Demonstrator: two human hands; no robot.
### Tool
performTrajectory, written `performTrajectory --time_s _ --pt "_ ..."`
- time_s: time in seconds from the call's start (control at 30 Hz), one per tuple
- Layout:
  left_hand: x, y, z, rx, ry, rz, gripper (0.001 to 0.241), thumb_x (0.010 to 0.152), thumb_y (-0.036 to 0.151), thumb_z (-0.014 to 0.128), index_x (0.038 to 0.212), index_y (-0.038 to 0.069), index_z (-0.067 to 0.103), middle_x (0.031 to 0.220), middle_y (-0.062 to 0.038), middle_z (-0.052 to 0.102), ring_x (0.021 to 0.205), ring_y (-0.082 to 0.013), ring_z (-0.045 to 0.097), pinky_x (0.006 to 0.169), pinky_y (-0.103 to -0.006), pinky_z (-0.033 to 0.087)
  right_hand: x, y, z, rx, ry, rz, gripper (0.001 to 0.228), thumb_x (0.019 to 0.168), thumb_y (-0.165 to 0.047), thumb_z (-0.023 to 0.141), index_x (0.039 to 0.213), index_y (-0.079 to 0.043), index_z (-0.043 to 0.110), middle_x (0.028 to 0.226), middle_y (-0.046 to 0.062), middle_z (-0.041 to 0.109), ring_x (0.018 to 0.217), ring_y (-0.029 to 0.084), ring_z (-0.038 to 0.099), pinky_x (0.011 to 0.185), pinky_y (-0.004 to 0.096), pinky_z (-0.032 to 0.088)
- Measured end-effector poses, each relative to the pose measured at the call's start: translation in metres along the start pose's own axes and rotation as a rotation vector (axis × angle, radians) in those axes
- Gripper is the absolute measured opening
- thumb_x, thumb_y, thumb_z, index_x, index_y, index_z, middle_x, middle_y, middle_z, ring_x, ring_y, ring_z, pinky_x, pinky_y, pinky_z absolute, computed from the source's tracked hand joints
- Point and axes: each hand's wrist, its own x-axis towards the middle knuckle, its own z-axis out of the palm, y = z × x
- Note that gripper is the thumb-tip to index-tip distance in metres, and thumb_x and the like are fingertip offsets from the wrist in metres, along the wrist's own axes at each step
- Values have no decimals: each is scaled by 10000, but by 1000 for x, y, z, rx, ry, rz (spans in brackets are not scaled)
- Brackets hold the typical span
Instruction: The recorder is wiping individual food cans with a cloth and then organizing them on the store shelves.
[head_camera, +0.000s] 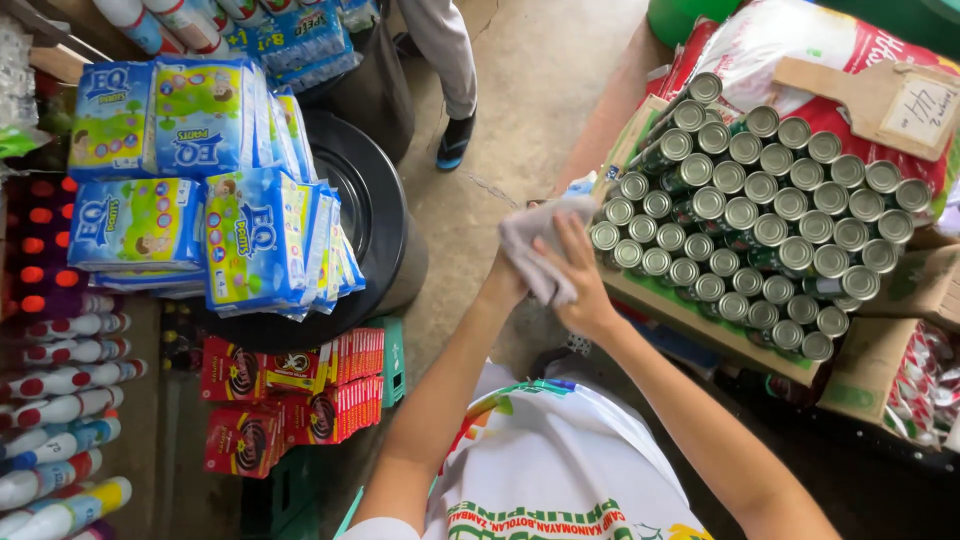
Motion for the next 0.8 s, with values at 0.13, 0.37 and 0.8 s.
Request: performTrajectory --time_s 0.13,0.37,0.8 --pt "2 -16 -22 -61 -99 -5 495 1115 471 437 1379 75 573 1258 -92 666 1122 -199 658 973 -389 546 -19 43 61 678 159 568 570 1082 -432 418 1575 -147 393 1643 200 347 1482 336 412 1206 453 339" --pt "-36 23 14 -112 2 -98 590 1086 565 368 1318 66 581 1133 -67 703 1009 -177 689 873 -360 562 -27 -29 36 882 188 437 538 1046 -311 568 1517 -55 519 1733 180 179 1607 304 255 1293 444 241" --pt "-44 32 4 -141 -75 -78 665 1064 611 356 1343 53 585 1154 -79 703 1036 -194 680 897 -356 557 -41 -4 81 1238 234 1183 481 1101 -315 443 1446 17 396 1394 326 419 1150 222 449 891 360 412"
